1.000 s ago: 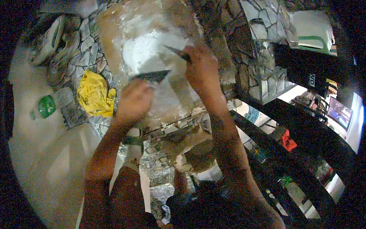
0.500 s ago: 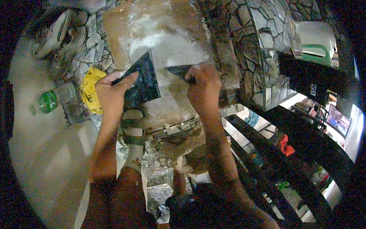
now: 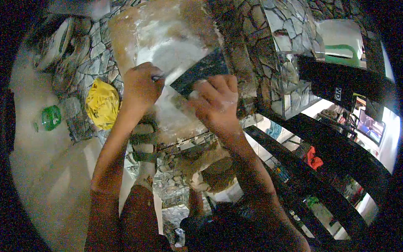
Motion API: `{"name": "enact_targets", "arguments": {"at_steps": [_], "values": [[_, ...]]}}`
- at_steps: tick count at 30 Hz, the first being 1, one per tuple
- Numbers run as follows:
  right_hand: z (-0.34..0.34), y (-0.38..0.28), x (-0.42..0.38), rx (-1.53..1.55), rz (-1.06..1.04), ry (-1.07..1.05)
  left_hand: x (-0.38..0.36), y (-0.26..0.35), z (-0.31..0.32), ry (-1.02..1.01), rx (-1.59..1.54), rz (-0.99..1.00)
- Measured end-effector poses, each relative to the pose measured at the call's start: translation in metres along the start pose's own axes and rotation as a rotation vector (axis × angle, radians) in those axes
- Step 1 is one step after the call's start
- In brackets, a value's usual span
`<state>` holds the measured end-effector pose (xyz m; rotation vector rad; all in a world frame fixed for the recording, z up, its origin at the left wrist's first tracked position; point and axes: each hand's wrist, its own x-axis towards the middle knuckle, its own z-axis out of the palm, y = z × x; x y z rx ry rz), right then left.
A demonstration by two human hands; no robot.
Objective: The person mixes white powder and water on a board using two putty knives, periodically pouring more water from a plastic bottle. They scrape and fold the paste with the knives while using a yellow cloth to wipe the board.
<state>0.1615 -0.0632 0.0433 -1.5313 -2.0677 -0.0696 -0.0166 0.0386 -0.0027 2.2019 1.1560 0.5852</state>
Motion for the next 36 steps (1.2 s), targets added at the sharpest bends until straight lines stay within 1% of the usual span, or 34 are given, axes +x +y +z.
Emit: {"name": "enact_targets", "arguments": {"at_steps": [1, 4, 5, 6, 7, 8, 9, 11, 14, 15, 19, 21, 22, 23, 24, 26, 27, 30, 31, 34, 36], "values": [[-0.001, 0.004, -0.005, -0.006, 0.076, 0.004, -0.004, 0.001, 0.001, -0.007, 0.02, -0.02], [0.0, 0.014, -0.017, -0.007, 0.286, 0.037, -0.028, -0.002, 0.012, 0.159, 0.228, 0.337], [-0.004, 0.012, -0.017, -0.001, 0.348, 0.053, -0.037, -0.006, 0.013, 0.114, 0.393, 0.496], [-0.009, 0.007, -0.016, 0.007, 0.41, 0.067, -0.044, -0.004, 0.013, 0.045, 0.382, 0.525], [-0.016, 0.0, -0.011, -0.041, 0.403, 0.017, -0.051, 0.002, 0.015, -0.023, 0.368, 0.554], [-0.019, -0.006, -0.009, -0.005, 0.359, -0.029, -0.055, 0.005, 0.018, -0.09, 0.351, 0.584], [-0.021, -0.012, -0.006, 0.03, 0.315, -0.073, -0.055, 0.007, 0.02, -0.014, 0.363, 0.678], [-0.013, -0.021, -0.001, 0.078, 0.255, -0.191, -0.057, 0.013, 0.022, -0.008, 0.361, 0.73], [0.015, -0.013, 0.006, -0.061, 0.179, -0.283, -0.055, 0.018, 0.017, -0.029, 0.433, 0.842], [0.021, -0.003, 0.011, -0.035, 0.214, -0.323, -0.054, 0.018, 0.017, -0.042, 0.469, 0.886], [0.005, 0.001, 0.021, -0.078, 0.334, -0.262, -0.054, 0.011, 0.025, 0.003, 0.442, 0.887], [-0.003, -0.01, 0.014, -0.012, 0.278, -0.241, -0.052, 0.008, 0.029, 0.028, 0.396, 0.88], [-0.006, -0.013, 0.011, 0.015, 0.252, -0.229, -0.053, 0.009, 0.029, 0.014, 0.341, 0.834], [-0.004, -0.016, 0.008, 0.012, 0.262, -0.334, -0.054, 0.012, 0.029, 0.001, 0.285, 0.791], [0.001, -0.018, 0.008, -0.01, 0.262, -0.361, -0.053, 0.015, 0.028, -0.011, 0.229, 0.747], [0.018, -0.017, 0.011, -0.048, 0.262, -0.409, -0.05, 0.015, 0.024, -0.069, 0.349, 0.818], [0.028, -0.007, 0.01, -0.043, 0.276, -0.372, -0.05, 0.014, 0.022, -0.101, 0.408, 0.852], [0.034, 0.021, 0.013, -0.03, 0.336, -0.352, -0.055, 0.008, 0.015, -0.057, 0.403, 0.695], [0.027, 0.022, 0.016, -0.007, 0.456, -0.279, -0.059, 0.004, 0.011, -0.01, 0.382, 0.63], [0.009, 0.021, 0.014, 0.062, 0.513, -0.102, -0.064, -0.003, 0.003, 0.035, 0.369, 0.626], [-0.01, 0.006, 0.02, 0.126, 0.466, -0.207, -0.062, -0.003, 0.004, -0.029, 0.387, 0.725]]}}
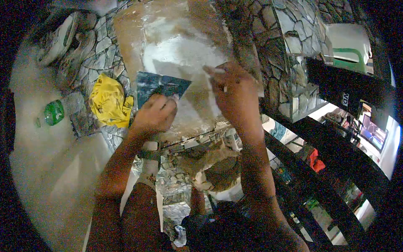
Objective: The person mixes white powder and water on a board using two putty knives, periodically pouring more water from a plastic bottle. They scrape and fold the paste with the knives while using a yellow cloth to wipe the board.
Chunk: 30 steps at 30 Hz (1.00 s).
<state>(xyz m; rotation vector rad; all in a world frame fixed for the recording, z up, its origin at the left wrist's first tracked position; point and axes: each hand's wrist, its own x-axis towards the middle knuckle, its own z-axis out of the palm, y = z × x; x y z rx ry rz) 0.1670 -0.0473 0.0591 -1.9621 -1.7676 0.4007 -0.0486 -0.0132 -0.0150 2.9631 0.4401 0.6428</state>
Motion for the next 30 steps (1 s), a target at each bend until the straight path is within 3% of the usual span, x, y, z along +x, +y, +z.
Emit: {"name": "enact_targets", "arguments": {"at_steps": [5, 9, 11, 12, 14, 15, 16, 18, 19, 21, 23, 26, 30], "values": [[0.009, -0.032, -0.009, 0.012, -0.239, -0.238, 0.013, 0.008, 0.001, 0.003, -0.014, 0.163], [0.039, 0.001, 0.006, -0.189, -0.211, -0.322, 0.013, 0.016, 0.0, 0.061, -0.156, 0.067], [0.031, 0.018, 0.002, -0.043, -0.087, -0.192, 0.012, 0.022, -0.015, 0.068, -0.216, -0.075], [0.026, 0.028, -0.002, 0.033, -0.027, -0.13, 0.008, 0.022, -0.009, 0.182, -0.318, -0.302], [0.018, 0.044, -0.018, 0.263, 0.34, -0.018, -0.005, 0.028, 0.006, 0.396, -0.529, -0.761], [0.016, 0.051, -0.03, 0.376, 0.53, 0.036, -0.004, 0.031, -0.003, 0.386, -0.719, -1.125], [0.02, 0.06, -0.043, 0.518, 0.589, 0.08, -0.016, 0.023, 0.005, 0.191, -0.934, -1.348], [0.041, 0.087, -0.076, 0.802, 0.704, 0.181, -0.047, 0.016, 0.027, -0.093, -1.012, -1.324], [0.062, 0.115, -0.102, 0.835, 0.742, 0.159, -0.059, 0.022, 0.036, -0.173, -0.958, -1.213], [0.066, 0.099, -0.116, 1.097, 0.846, 0.161, -0.082, 0.035, 0.055, -0.311, -0.839, -0.986], [0.07, 0.095, -0.129, 1.404, 0.924, 0.146, -0.093, 0.062, 0.069, -0.373, -0.798, -1.012], [0.08, 0.108, -0.147, 1.161, 0.963, -0.011, -0.102, 0.081, 0.078, -0.41, -0.758, -0.891], [0.059, 0.081, -0.113, 0.809, 0.925, 0.082, -0.095, 0.068, 0.072, -0.351, -0.5, -0.574]]}}
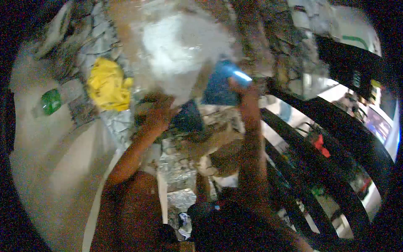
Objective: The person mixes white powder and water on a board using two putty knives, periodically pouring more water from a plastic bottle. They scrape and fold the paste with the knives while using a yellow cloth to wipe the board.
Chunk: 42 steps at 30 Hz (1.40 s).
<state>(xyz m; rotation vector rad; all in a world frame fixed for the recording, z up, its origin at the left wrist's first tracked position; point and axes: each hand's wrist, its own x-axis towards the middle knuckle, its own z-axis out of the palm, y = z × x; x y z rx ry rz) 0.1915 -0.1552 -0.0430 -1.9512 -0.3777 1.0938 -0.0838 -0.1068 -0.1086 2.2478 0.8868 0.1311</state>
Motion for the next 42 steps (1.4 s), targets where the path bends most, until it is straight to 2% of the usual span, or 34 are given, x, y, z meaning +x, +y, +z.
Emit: {"name": "enact_targets", "arguments": {"at_steps": [2, 3, 5, 6, 8, 9, 10, 11, 12, 14, 17, 19, 20, 21, 22, 25, 27, 31, 34, 37, 40, 42], "values": [[0.001, 0.02, 0.019, 0.141, 0.003, -0.036, 0.007, -0.021, -0.015, 0.14, 0.163, 0.092], [-0.001, 0.036, 0.035, 0.349, 0.039, -0.118, 0.023, -0.01, -0.046, 0.411, -0.157, -0.176], [-0.006, 0.066, 0.061, 0.747, 0.128, -0.309, 0.025, -0.031, -0.082, 0.604, -0.372, -0.601], [-0.006, 0.076, 0.065, 0.877, 0.144, -0.377, 0.014, -0.05, -0.1, 0.77, -0.332, -0.654], [0.004, 0.069, 0.057, 0.729, 0.079, -0.182, 0.011, -0.081, -0.11, 1.096, -0.346, -0.726], [0.004, 0.059, 0.046, 0.578, 0.016, -0.038, 0.002, -0.099, -0.106, 1.222, 0.125, -0.811], [0.014, 0.043, 0.03, 0.406, -0.066, 0.096, -0.004, -0.092, -0.121, 1.233, -0.077, -0.816], [0.021, 0.028, 0.018, 0.283, -0.148, 0.163, -0.01, -0.1, -0.112, 1.225, -0.279, -0.717], [0.028, 0.011, 0.013, 0.189, -0.234, 0.205, -0.007, -0.084, -0.108, 1.266, -0.268, -0.58], [0.03, -0.024, 0.022, 0.075, -0.388, 0.186, 0.002, -0.072, -0.076, 1.129, -0.515, -0.538], [0.029, -0.074, 0.048, -0.138, -0.504, 0.141, 0.016, -0.089, -0.078, 1.055, 0.011, -0.507], [0.035, -0.1, 0.068, -0.317, -0.554, 0.142, 0.017, -0.118, -0.077, 0.835, 0.322, -0.474], [0.039, -0.111, 0.074, -0.325, -0.533, 0.057, 0.017, -0.129, -0.072, 0.714, 0.477, -0.453], [0.049, -0.122, 0.076, -0.333, -0.508, -0.026, 0.021, -0.126, -0.069, 0.75, 0.555, -0.429], [0.058, -0.127, 0.079, -0.341, -0.479, -0.103, 0.02, -0.123, -0.067, 0.732, 0.558, -0.437], [0.084, -0.111, 0.107, -0.593, -0.803, -0.048, 0.019, -0.118, -0.058, 0.695, 0.552, -0.443], [0.096, -0.103, 0.112, -0.635, -0.868, -0.071, 0.015, -0.123, -0.051, 0.707, 0.549, -0.448], [0.109, -0.092, 0.111, -0.853, -1.089, -0.013, 0.002, -0.126, -0.034, 0.752, 0.502, -0.295], [0.113, -0.09, 0.102, -0.959, -0.792, -0.044, -0.007, -0.129, -0.032, 0.691, 0.512, -0.317], [0.114, -0.092, 0.091, -1.159, -0.714, -0.166, -0.008, -0.129, -0.027, 0.678, 0.49, -0.355], [0.118, -0.063, 0.085, -1.006, -0.75, -0.143, -0.005, -0.128, -0.031, 0.656, 0.446, -0.386], [0.121, -0.056, 0.074, -0.926, -0.868, -0.171, -0.006, -0.126, -0.031, 0.671, 0.476, -0.398]]}}
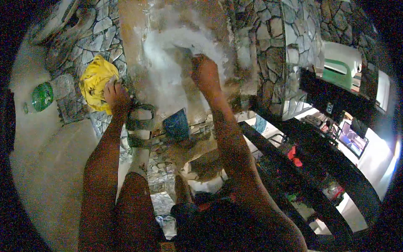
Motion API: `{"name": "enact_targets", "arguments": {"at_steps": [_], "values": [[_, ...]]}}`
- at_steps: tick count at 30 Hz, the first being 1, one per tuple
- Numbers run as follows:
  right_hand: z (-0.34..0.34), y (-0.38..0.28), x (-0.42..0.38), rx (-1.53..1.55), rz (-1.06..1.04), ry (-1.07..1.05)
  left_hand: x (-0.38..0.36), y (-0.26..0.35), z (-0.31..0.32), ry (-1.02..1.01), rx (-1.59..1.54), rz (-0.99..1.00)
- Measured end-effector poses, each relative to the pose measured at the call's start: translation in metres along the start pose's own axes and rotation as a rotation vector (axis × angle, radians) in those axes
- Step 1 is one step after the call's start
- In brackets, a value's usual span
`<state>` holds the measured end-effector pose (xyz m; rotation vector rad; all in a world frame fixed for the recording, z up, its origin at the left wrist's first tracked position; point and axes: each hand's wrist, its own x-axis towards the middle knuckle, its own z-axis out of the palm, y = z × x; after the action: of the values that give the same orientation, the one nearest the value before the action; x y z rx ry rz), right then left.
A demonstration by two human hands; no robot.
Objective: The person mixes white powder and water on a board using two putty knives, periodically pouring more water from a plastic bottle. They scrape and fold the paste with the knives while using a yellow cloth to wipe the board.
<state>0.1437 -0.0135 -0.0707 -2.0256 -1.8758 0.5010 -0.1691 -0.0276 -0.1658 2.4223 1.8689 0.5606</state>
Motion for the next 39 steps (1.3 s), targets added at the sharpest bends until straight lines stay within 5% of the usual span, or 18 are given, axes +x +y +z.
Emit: {"name": "enact_targets", "arguments": {"at_steps": [7, 23, 39], "values": [[-0.037, 0.001, 0.028, -0.088, -0.103, -0.045, 0.003, 0.004, -0.009, -0.015, 0.041, 0.015], [-0.008, -0.002, 0.036, -0.095, -0.21, -0.034, 0.0, -0.003, -0.004, 0.017, 0.009, 0.023], [-0.018, 0.002, 0.018, -0.107, 0.011, -0.046, -0.002, -0.003, 0.004, 0.023, 0.011, 0.017]]}}
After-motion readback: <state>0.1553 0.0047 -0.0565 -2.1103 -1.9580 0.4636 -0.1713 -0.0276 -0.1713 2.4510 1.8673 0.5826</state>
